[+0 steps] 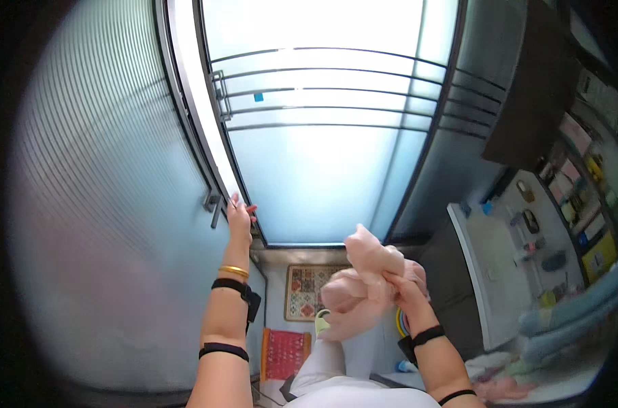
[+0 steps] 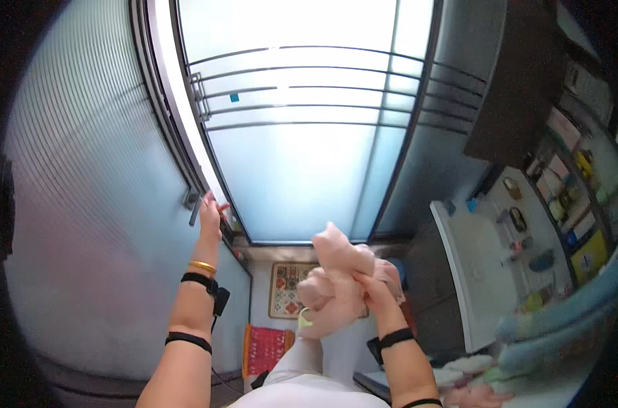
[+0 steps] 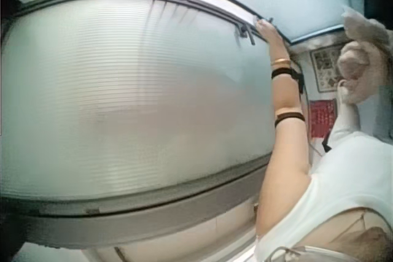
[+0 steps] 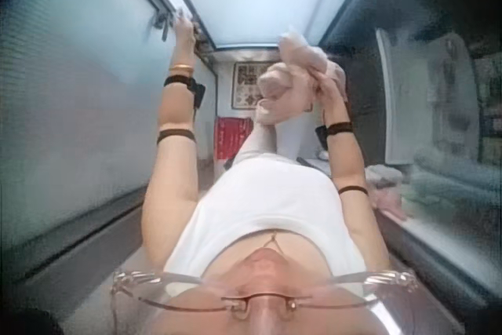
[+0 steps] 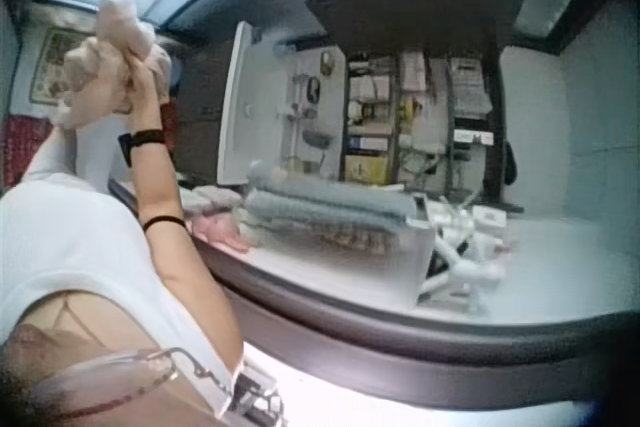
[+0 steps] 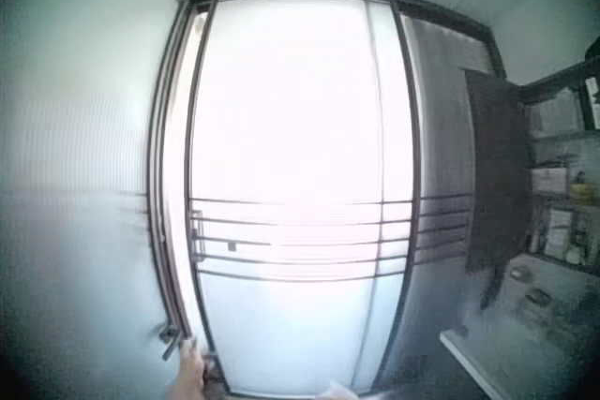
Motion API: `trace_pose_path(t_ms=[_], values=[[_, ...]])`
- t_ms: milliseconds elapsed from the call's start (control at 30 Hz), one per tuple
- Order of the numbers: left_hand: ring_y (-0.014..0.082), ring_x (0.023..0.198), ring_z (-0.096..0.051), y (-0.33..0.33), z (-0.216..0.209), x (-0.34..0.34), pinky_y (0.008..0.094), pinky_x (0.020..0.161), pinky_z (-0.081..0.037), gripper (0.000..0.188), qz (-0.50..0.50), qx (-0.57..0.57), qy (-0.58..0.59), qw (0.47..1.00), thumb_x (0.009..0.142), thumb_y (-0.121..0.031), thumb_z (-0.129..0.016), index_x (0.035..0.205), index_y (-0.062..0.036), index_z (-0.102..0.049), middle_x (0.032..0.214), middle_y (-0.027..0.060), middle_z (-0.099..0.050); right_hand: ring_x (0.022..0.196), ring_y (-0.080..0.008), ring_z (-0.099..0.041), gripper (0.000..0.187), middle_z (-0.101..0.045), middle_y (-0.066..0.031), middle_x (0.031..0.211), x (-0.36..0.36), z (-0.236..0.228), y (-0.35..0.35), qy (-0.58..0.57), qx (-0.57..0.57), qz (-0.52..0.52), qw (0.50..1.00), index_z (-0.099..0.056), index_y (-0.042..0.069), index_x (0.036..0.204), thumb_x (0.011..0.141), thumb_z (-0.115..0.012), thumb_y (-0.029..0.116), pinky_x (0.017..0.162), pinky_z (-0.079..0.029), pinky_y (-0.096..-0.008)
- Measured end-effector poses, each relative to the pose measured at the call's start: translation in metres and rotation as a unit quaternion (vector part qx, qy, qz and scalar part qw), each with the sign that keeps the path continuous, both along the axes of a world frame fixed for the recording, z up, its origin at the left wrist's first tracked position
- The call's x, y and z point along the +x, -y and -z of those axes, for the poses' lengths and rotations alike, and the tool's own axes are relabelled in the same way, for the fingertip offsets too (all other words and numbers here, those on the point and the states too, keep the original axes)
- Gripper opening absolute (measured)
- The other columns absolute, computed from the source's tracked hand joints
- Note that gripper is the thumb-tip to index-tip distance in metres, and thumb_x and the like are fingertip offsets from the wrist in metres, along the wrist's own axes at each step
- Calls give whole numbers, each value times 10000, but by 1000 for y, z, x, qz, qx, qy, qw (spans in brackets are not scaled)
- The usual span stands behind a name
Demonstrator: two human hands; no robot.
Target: Manually washing clothes in a basin, then cleaning a vegetable spinner at the kitchen sink.
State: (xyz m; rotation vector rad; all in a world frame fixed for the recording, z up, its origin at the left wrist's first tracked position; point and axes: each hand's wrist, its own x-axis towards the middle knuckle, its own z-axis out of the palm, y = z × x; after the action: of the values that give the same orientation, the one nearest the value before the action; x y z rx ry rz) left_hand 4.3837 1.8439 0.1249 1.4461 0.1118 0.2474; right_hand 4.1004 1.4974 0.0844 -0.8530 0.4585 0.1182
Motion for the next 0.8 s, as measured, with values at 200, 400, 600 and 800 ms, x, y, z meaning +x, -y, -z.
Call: trace_pose_path(t_ms=[200,400,600,800], values=[[169,1092,-529,0,-50,166,290,818,-449,466,-108,25,35,993,951,-215,-404,1384,-48,-373,1241,85,-504,1054,-195,-571,357,-583,-84,1167,84,8,43,5,-43,12,999,-523,35,1238,895,-594,104,852,-489,-305],[205,1088,-515,8,-63,261,299,941,-382,590,-165,7,-4,986,854,-108,-380,1434,-39,-292,1359,124,-450,1116,-234,-546,413,-564,-99,1192,154,22,66,-43,-51,-8,998,-494,37,1256,858,-605,31,946,-467,-346],[333,1003,-575,-16,-25,294,402,879,-436,465,-196,156,45,967,846,-104,-368,1300,-22,-429,1134,196,-579,1133,-228,-534,421,-550,-98,1231,214,32,63,-61,-35,-76,995,-488,37,1269,864,-604,40,957,-460,-345],[337,1077,-557,-22,-33,271,403,958,-412,479,-160,190,93,964,831,-80,-359,1301,-21,-425,1172,194,-561,921,-161,-622,350,-648,-37,992,276,43,4,-91,-37,-175,980,-585,56,1168,841,-673,146,725,-515,-294]])
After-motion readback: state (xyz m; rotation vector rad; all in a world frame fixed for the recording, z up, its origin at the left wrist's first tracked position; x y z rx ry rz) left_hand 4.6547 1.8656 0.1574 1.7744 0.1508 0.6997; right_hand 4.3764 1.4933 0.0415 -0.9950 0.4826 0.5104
